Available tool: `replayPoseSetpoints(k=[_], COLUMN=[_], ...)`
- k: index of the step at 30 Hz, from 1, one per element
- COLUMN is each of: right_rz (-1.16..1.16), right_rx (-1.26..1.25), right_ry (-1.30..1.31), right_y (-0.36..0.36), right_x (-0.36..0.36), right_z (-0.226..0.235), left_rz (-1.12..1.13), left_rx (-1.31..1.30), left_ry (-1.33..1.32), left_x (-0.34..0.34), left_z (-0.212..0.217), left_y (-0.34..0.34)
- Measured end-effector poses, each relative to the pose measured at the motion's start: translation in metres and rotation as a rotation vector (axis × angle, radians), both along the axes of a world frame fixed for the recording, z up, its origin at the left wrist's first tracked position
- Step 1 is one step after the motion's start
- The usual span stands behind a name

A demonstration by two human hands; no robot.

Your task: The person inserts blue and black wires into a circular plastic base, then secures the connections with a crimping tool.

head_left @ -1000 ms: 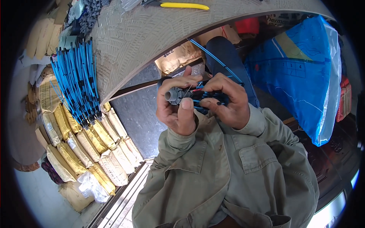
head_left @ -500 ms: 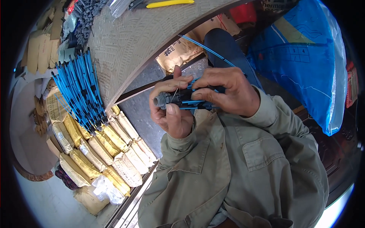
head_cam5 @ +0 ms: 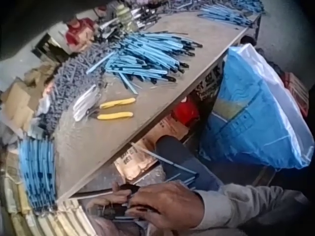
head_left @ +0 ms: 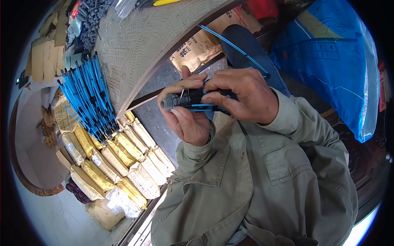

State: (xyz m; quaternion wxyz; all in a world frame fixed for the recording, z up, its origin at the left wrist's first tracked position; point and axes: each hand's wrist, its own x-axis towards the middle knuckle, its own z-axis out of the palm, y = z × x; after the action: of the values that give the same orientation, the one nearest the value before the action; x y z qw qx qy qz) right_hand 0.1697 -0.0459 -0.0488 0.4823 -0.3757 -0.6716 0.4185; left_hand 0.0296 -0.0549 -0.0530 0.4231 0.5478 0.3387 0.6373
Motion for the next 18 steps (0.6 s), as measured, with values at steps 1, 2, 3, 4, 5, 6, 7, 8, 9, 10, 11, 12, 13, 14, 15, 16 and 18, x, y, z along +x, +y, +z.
replayPoseSetpoints(k=[1,2,3,4,5,6,7,8,9,10,11,12,13,14,15,16,18], right_rz=[0.01,0.009,0.041,0.072,0.105,0.105,0.082,0.06,0.038,0.039,-0.005,-0.049,-0.092,-0.089,-0.106,-0.123,-0.132], right_rx=[-0.006,-0.005,-0.019,-0.032,-0.046,-0.045,-0.027,-0.008,0.012,0.014,0.032,0.051,0.07,0.074,0.058,0.042,0.031], right_ry=[-0.019,-0.017,-0.024,-0.031,-0.04,-0.041,-0.037,-0.034,-0.03,-0.031,-0.03,-0.029,-0.028,-0.029,0.012,0.053,0.09], right_y=[0.0,0.0,0.001,0.001,0.001,-0.001,-0.002,-0.005,-0.007,-0.009,-0.011,-0.013,-0.015,-0.015,-0.015,-0.015,-0.015], right_x=[0.0,0.0,0.003,0.005,0.007,0.008,0.007,0.007,0.006,0.004,0.002,-0.001,-0.002,-0.001,0.001,0.003,0.007], right_z=[-0.001,0.0,0.002,0.004,0.005,0.005,0.004,0.003,0.002,0.001,0.001,0.0,0.001,0.002,0.005,0.007,0.006], left_rz=[0.004,0.004,-0.013,-0.029,-0.044,-0.044,-0.048,-0.053,-0.057,-0.056,-0.021,0.014,0.05,0.053,0.062,0.071,0.086], left_rx=[0.002,0.003,0.016,0.029,0.041,0.042,0.042,0.043,0.044,0.046,0.044,0.043,0.042,0.046,0.058,0.07,0.087], left_ry=[0.027,0.029,0.026,0.023,0.017,0.016,-0.008,-0.031,-0.055,-0.056,-0.032,-0.007,0.017,0.015,0.02,0.024,0.025], left_x=[-0.001,-0.001,-0.002,-0.001,0.0,0.0,0.001,0.003,0.004,0.004,0.005,0.006,0.007,0.008,0.011,0.013,0.012], left_z=[0.0,0.0,0.0,0.001,0.001,0.001,0.002,0.002,0.003,0.003,0.003,0.003,0.003,0.003,0.002,0.002,0.002], left_y=[0.0,0.0,0.0,0.0,0.0,-0.001,-0.001,-0.002,-0.002,-0.003,-0.004,-0.005,-0.005,-0.005,-0.005,-0.003,-0.001])
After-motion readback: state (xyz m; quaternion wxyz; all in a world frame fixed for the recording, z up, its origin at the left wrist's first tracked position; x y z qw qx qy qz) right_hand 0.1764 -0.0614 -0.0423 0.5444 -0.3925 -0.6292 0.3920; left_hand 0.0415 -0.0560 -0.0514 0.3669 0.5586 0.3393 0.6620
